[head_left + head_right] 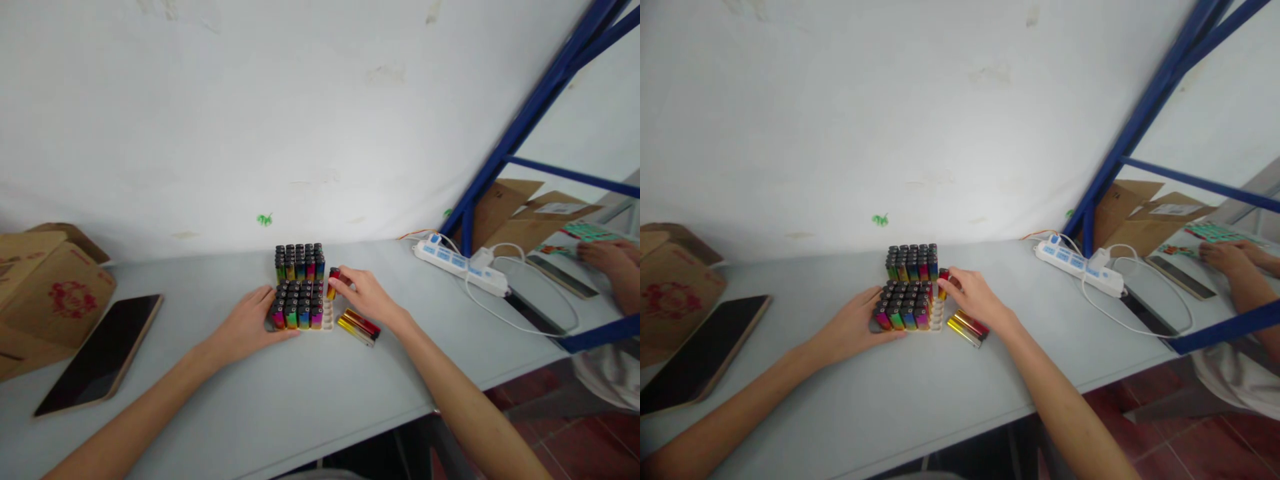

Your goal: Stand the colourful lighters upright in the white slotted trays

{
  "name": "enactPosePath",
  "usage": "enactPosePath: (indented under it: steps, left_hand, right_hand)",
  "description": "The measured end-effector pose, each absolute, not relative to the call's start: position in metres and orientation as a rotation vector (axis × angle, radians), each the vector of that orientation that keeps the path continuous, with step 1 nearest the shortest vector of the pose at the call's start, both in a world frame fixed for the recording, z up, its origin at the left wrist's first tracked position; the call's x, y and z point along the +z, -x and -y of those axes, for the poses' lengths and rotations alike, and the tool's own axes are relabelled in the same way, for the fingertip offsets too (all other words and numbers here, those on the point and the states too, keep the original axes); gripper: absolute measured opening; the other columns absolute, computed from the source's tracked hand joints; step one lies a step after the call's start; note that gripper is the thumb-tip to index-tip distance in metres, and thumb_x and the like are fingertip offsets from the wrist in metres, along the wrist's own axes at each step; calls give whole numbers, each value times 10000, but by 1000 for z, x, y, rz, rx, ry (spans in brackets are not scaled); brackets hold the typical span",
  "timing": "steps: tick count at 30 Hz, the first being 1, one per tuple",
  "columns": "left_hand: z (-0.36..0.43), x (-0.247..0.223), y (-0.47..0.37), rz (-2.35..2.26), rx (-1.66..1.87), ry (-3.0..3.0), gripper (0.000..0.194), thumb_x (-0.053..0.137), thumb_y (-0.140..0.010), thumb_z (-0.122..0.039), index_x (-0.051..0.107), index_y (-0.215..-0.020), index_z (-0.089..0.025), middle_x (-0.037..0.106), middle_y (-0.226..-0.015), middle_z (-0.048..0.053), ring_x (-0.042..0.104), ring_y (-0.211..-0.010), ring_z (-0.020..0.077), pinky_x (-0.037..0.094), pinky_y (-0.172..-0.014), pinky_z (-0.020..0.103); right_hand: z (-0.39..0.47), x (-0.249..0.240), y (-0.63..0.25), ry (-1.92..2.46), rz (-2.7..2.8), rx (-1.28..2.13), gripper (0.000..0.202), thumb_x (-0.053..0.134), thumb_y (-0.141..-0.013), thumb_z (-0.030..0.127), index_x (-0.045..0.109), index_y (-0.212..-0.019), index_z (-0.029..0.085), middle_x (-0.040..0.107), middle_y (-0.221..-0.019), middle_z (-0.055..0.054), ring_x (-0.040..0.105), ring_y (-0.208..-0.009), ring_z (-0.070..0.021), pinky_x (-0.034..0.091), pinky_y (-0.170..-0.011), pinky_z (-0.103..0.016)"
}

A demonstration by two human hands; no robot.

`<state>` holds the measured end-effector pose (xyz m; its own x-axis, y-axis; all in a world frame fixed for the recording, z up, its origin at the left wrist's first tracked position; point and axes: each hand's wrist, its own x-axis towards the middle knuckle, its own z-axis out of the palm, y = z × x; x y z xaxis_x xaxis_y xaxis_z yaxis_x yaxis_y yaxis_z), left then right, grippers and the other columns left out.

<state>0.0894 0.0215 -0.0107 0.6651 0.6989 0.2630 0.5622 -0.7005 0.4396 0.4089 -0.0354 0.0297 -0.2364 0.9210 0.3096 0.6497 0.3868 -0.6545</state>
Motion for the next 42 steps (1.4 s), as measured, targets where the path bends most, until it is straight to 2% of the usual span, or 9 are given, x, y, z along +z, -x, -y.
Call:
enactPosePath:
  steps: [14,18,24,26,28,31,34,37,42]
  left_hand:
    - [-21,-12,-90,-997,610,-2549,724,813,-885,-829,747,-1346,-274,790,-1335,118,754,-1240,400,609,-1147,554]
    - [-20,-9,-91,-1001,591,-2567,731,788,-894,-854,748,-1322,-262,788,-1316,124,752,-1234,397,604,-1151,557]
    - [-20,-10,-91,-1032,571,-2564,702,809,-878,-840,764,-1273,-261,787,-1283,125,752,-1198,399,616,-1119,555]
    - [-20,-10,-91,-1036,561,-2567,696,806,-884,-838,755,-1270,-260,782,-1276,128,752,-1193,396,618,-1112,563]
    - [-20,-11,-91,-1026,568,-2565,684,806,-894,-826,745,-1278,-264,780,-1269,120,751,-1194,386,617,-1118,567]
    - [-20,-11,-90,-1012,596,-2562,675,808,-895,-816,744,-1291,-273,783,-1289,111,749,-1206,378,619,-1125,564]
    - [-20,-11,-90,-1015,598,-2562,682,807,-892,-815,757,-1295,-266,786,-1311,118,745,-1225,390,621,-1126,566]
    - [-20,-11,-90,-1016,596,-2562,683,802,-896,-814,761,-1302,-266,790,-1299,115,748,-1228,390,617,-1136,556]
    - [-21,-10,-91,-1014,577,-2572,708,791,-884,-847,766,-1282,-263,793,-1263,129,757,-1188,408,623,-1108,576]
  right_hand:
    - [38,36,-410,1357,2185,587,273,669,-1141,311,634,-888,217,722,-847,-21,611,-741,-180,412,-720,-297]
    - [43,39,-423,1509,2185,693,124,786,-1064,307,710,-1061,210,752,-819,-8,648,-725,-191,442,-710,-300]
    - [50,49,-445,1538,2259,993,346,935,-922,460,751,-1073,209,757,-842,8,677,-755,-198,469,-713,-299]
    - [51,49,-444,1534,2328,980,469,1031,-803,456,777,-1108,207,757,-916,-4,682,-833,-214,488,-760,-303]
    - [50,47,-442,1535,2383,911,528,1063,-760,426,790,-1150,198,743,-986,-26,674,-913,-230,507,-830,-314]
    - [48,44,-438,1511,2417,846,386,994,-849,365,793,-1123,183,712,-1034,-49,657,-950,-231,513,-892,-327]
    - [44,42,-436,1507,2410,769,170,876,-932,294,747,-938,184,683,-972,-46,633,-918,-220,493,-872,-327]
    - [41,42,-437,1459,2319,739,177,798,-964,309,683,-884,200,668,-911,-25,605,-856,-199,460,-818,-322]
    - [36,41,-440,1435,1848,829,269,720,-951,478,577,-959,251,609,-708,69,508,-646,-155,384,-653,-292]
